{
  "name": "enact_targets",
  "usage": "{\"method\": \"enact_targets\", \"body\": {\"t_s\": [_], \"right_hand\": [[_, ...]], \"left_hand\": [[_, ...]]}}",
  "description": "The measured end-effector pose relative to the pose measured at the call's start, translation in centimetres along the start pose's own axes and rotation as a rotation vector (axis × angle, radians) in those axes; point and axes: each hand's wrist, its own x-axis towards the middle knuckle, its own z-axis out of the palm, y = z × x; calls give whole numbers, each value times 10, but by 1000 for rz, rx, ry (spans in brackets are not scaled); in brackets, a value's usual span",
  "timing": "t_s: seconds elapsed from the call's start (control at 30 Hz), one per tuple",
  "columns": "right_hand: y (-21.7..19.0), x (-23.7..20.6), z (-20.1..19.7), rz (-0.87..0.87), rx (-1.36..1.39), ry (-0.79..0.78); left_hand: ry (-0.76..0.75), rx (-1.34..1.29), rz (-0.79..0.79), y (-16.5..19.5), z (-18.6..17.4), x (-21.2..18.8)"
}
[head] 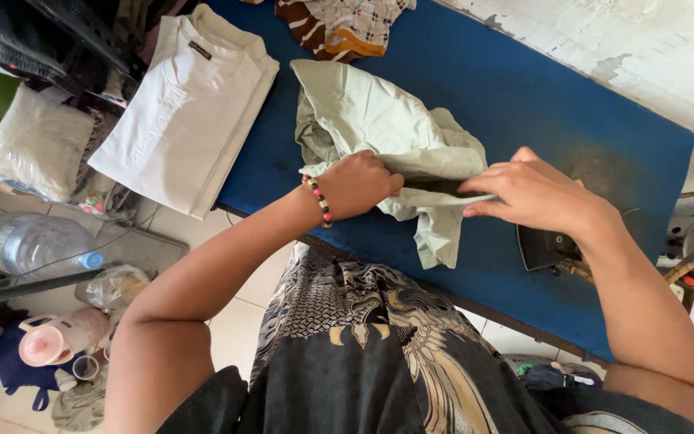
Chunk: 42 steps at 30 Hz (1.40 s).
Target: The person irons white shirts on a blue padded ironing table using a heavy charcoal iron, repositioning and turning each shirt to press the body, sleeves and collar, then folds the finished shirts and stacks them on the table. They then lay out a light green shirt and begin ironing it.
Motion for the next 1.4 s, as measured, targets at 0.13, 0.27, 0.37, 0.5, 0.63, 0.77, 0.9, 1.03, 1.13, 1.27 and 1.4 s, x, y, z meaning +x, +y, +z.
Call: {"method": "enact_targets", "body": {"t_s": [0.13,0.27,0.37,0.5,0.63,0.77,0.9,1.03,1.13,1.27,1.4], "right_hand": [[0,-7,0,48,-23,-70],[-2,-17,-3,119,-79,-135],[-9,-18,3,20,-75,-99],[-18,-11,25,-205,28,13],[-6,-6,39,69,177,-99],[26,-11,32,67,123,-19],[54,-16,22,20,153,3],[62,-12,20,41,333,-42],[57,-7,21,-18,328,12],[42,-7,25,-1,211,148],[22,-15,33,-35,26,258]], "left_hand": [[-8,-94,-14,-2,-22,-3],[-100,-246,-34,-3,-36,1],[-128,-340,17,-3,-44,1],[-90,-563,-21,3,-51,-2],[-53,-474,-104,5,-52,3],[-37,-314,-167,-8,-49,13],[-60,-586,-48,-33,-50,12],[-143,-677,-50,-41,-49,10],[-79,-425,-38,-29,-46,12],[96,-59,-55,-7,-46,9],[235,42,-60,3,-44,-1]]}}
